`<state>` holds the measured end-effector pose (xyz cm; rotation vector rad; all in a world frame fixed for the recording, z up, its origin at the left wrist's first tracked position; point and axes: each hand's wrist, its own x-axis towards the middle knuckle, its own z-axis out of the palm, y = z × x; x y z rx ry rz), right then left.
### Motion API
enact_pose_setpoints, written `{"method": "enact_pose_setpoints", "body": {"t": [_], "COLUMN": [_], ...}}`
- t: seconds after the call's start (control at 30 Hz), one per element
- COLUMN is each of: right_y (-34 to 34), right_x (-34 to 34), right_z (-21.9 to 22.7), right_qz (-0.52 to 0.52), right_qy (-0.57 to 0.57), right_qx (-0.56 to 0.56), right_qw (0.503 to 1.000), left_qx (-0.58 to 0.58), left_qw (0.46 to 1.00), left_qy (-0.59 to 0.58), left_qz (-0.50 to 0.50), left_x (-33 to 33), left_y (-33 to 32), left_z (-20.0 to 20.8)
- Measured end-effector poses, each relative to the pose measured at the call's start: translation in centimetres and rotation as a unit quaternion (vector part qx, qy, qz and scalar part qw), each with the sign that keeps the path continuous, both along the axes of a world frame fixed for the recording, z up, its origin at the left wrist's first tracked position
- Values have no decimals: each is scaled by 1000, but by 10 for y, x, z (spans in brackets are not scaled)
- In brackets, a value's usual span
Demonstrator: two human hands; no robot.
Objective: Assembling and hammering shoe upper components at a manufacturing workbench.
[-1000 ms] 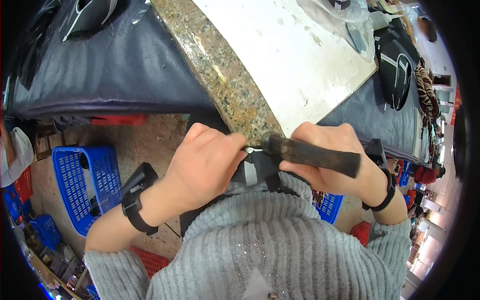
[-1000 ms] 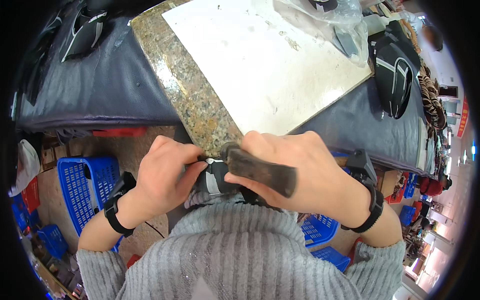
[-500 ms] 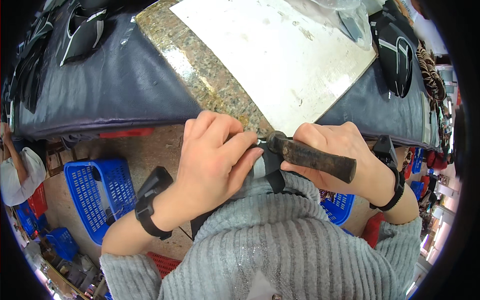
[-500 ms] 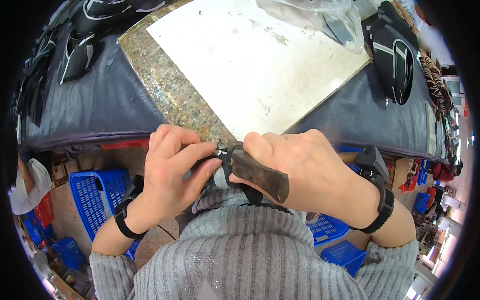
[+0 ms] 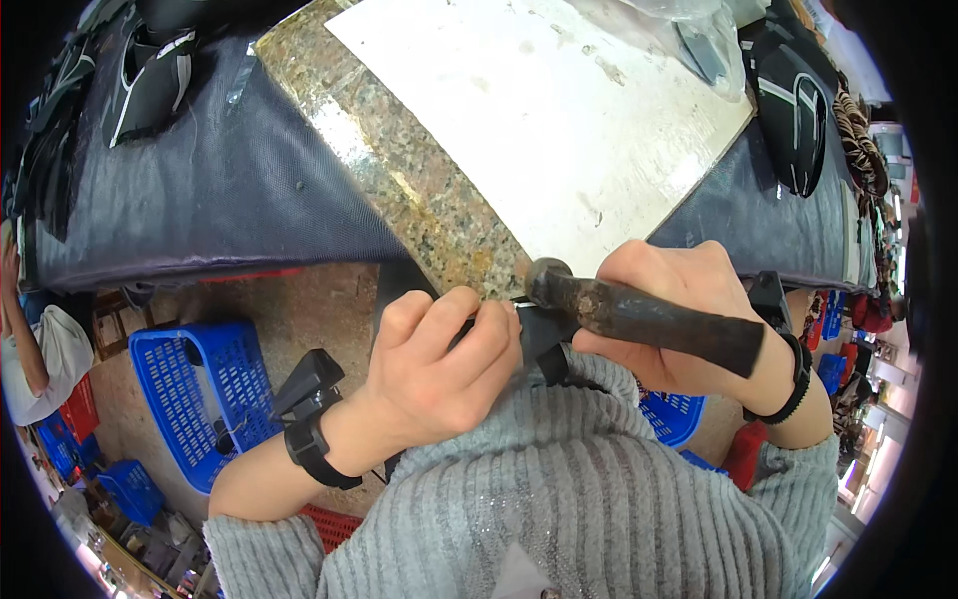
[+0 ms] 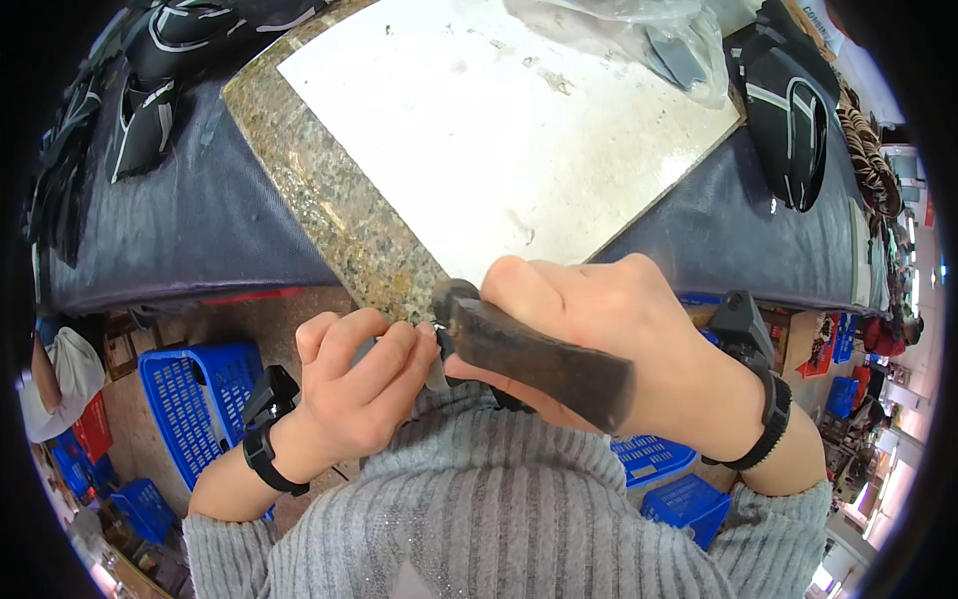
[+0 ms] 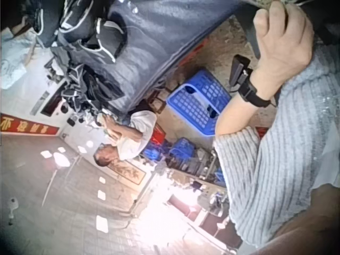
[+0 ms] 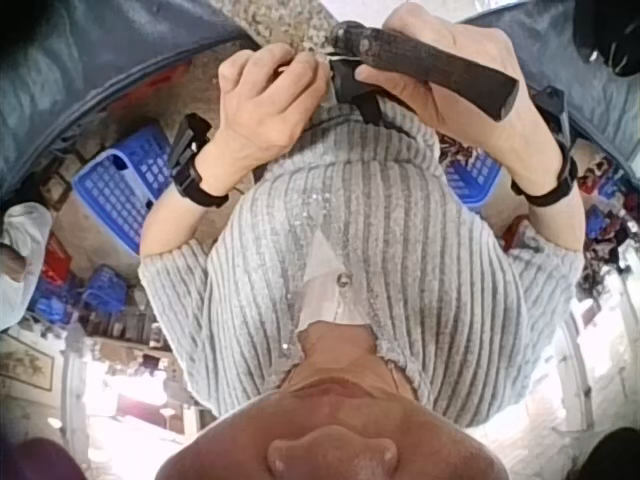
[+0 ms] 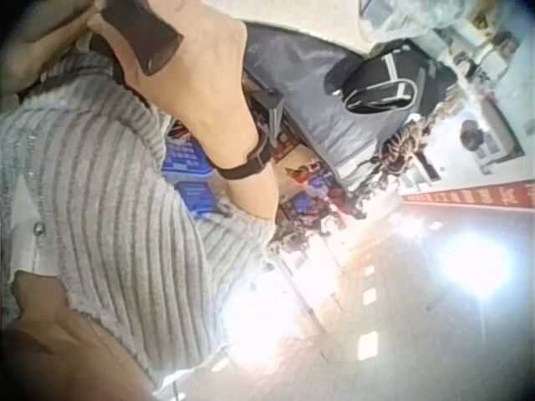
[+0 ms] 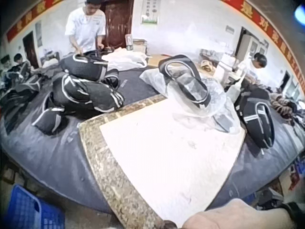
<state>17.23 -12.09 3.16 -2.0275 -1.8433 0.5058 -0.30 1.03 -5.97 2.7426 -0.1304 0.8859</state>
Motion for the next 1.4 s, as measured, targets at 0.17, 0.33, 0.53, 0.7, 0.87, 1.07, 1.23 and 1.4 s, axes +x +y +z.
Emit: {"method": "enact_pose_setpoints", "body": {"t": [0.17,0.33,0.53,0.7,0.87,1.07,1.23,1.4], "right_y": [5,4,2,2,9,12,13,8], "right_x": [-3,-6,-5,-4,2,-3,-7,-8], "right_z": [-5,-10,-14,-15,-7,-5,0,-10], "right_qz": [14,12,29,25,29,29,29,35], "right_qy": [-17,-11,-49,-22,-7,2,-20,-31], "right_qx": [-54,-52,-31,-23,-8,-52,-92,-47], "right_qw": [998,999,998,999,1000,998,995,998], "left_qx": [-28,-67,-237,-95,-6,-17,-17,-8], "left_qw": [1000,998,969,995,1000,1000,1000,1000], "left_qy": [-4,0,61,22,-12,-14,-10,-13], "left_qz": [-3,3,17,2,6,1,9,20], "left_x": [0,-2,-3,-8,-7,-8,-11,-10], "left_y": [0,2,17,11,7,7,6,4], "left_z": [1,-5,-1,-1,-3,-5,-4,-5]}}
